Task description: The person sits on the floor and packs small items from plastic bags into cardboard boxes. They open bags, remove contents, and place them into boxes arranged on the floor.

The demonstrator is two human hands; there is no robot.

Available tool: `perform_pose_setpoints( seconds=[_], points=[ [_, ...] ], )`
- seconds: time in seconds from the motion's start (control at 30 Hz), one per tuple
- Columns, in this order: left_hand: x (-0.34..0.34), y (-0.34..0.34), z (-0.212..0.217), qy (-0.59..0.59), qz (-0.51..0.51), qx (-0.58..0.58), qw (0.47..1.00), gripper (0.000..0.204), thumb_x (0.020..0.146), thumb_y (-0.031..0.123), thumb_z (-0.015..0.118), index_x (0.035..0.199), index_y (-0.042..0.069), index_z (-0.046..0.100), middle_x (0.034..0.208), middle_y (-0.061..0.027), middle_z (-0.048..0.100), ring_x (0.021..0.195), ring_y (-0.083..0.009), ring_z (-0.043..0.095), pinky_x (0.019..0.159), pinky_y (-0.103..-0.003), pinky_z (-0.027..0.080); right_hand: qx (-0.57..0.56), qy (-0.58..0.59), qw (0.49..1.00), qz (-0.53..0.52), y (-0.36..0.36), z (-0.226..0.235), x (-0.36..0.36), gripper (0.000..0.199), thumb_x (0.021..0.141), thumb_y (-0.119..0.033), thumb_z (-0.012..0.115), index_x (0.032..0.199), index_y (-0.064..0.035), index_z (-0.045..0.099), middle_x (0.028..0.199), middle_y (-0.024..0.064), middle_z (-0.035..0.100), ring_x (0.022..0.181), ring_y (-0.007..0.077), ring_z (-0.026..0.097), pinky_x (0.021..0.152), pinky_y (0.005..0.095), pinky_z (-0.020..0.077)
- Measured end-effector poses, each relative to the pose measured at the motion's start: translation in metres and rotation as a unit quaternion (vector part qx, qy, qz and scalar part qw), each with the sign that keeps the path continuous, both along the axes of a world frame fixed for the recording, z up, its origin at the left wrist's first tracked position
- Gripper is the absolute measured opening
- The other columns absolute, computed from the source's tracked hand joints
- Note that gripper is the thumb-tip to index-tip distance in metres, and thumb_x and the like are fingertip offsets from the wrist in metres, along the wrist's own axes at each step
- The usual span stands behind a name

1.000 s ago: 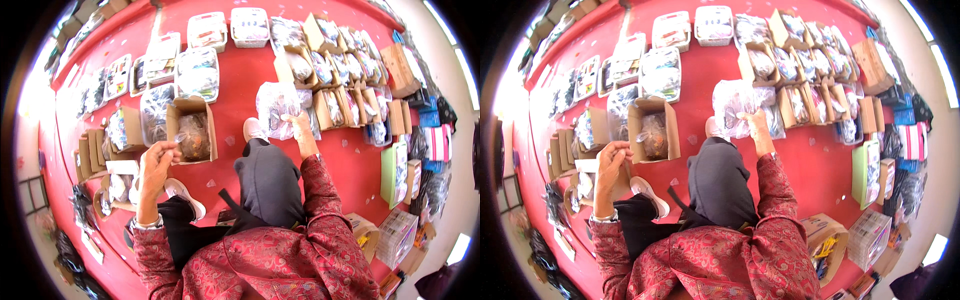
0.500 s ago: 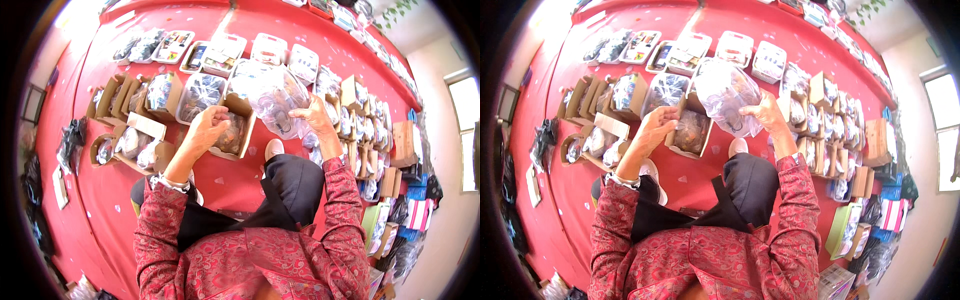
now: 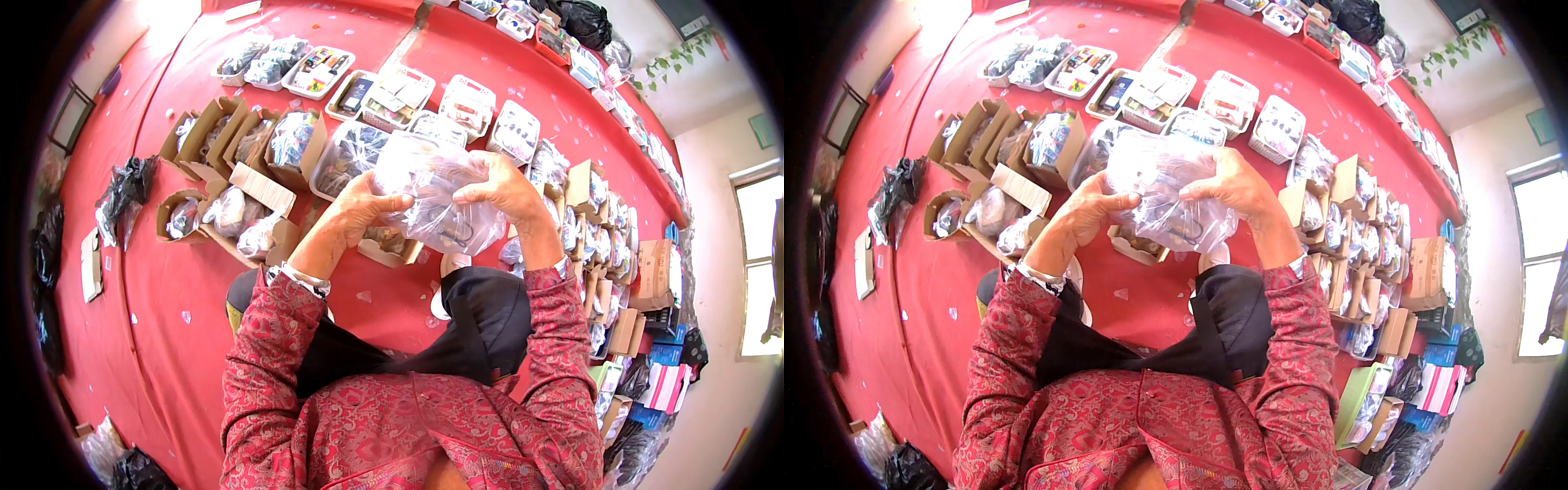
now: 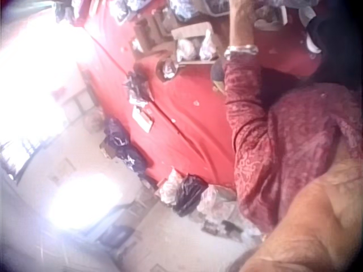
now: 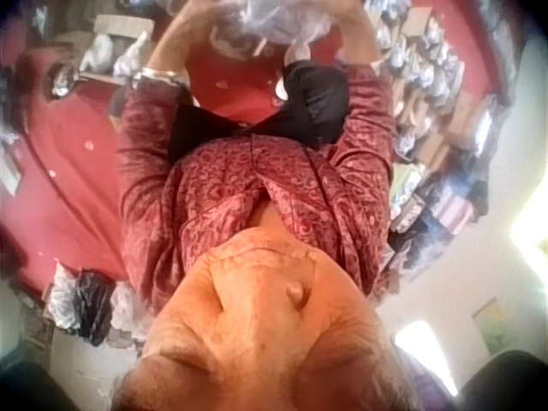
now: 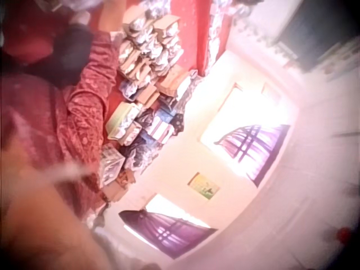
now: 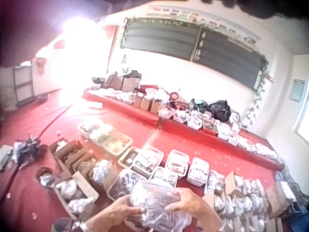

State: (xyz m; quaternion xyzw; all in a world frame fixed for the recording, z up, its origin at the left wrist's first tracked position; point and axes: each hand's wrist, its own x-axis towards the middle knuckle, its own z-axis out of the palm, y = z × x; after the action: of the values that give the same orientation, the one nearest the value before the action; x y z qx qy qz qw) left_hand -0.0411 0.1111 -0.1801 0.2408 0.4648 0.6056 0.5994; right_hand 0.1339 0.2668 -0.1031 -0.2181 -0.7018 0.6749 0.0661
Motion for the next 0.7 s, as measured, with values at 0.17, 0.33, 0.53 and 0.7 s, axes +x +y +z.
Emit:
perform_pose_setpoints(
  seconds=[0.17, 0.33, 0.53, 0.7],
  points=[
    [0.000, 0.001, -0.009, -0.106, 0.021, 0.019, 0.994, 0.042, 0.073, 0.009, 0.074, 0.109, 0.000, 0.054, 0.098, -0.0059, 0.061, 0.090, -0.0173, 0.059, 0.080, -0.031, 0.048, -0.059, -0.019, 0.998, -0.031, 0.005, 0.008, 0.009, 0.045, 0.074, -0.014, 0.069, 0.112, 0.0036, 0.055, 0.100, 0.0065, 0.062, 0.090, 0.0116, 0.058, 0.084, 0.0255, 0.0452],
    [0.003, 0.007, -0.006, -0.154, 0.057, 0.043, 0.985, 0.037, 0.072, 0.005, 0.073, 0.105, 0.002, 0.056, 0.094, -0.0050, 0.061, 0.088, -0.0169, 0.060, 0.082, -0.031, 0.047, -0.118, 0.110, 0.987, -0.027, 0.016, 0.004, 0.030, 0.060, 0.077, -0.036, 0.071, 0.118, 0.0034, 0.051, 0.108, 0.0076, 0.060, 0.101, 0.0130, 0.054, 0.092, 0.0259, 0.0382],
    [0.007, 0.009, 0.004, -0.096, 0.123, 0.103, 0.982, 0.043, 0.069, 0.006, 0.074, 0.108, 0.003, 0.056, 0.096, -0.0040, 0.062, 0.085, -0.0157, 0.060, 0.075, -0.029, 0.051, -0.138, 0.124, 0.980, -0.075, 0.003, -0.004, 0.036, 0.075, 0.072, -0.019, 0.075, 0.133, 0.0029, 0.035, 0.126, 0.0097, 0.049, 0.116, 0.0165, 0.046, 0.099, 0.0295, 0.0347],
    [0.015, 0.009, 0.013, -0.030, 0.135, 0.176, 0.975, 0.059, 0.066, -0.002, 0.074, 0.119, 0.003, 0.048, 0.103, -0.0068, 0.060, 0.092, -0.0177, 0.060, 0.077, -0.032, 0.052, -0.122, 0.117, 0.978, -0.121, 0.001, -0.021, 0.021, 0.052, 0.065, 0.008, 0.070, 0.115, 0.0004, 0.056, 0.106, 0.0055, 0.063, 0.097, 0.0151, 0.059, 0.090, 0.0297, 0.0448]
  ],
)
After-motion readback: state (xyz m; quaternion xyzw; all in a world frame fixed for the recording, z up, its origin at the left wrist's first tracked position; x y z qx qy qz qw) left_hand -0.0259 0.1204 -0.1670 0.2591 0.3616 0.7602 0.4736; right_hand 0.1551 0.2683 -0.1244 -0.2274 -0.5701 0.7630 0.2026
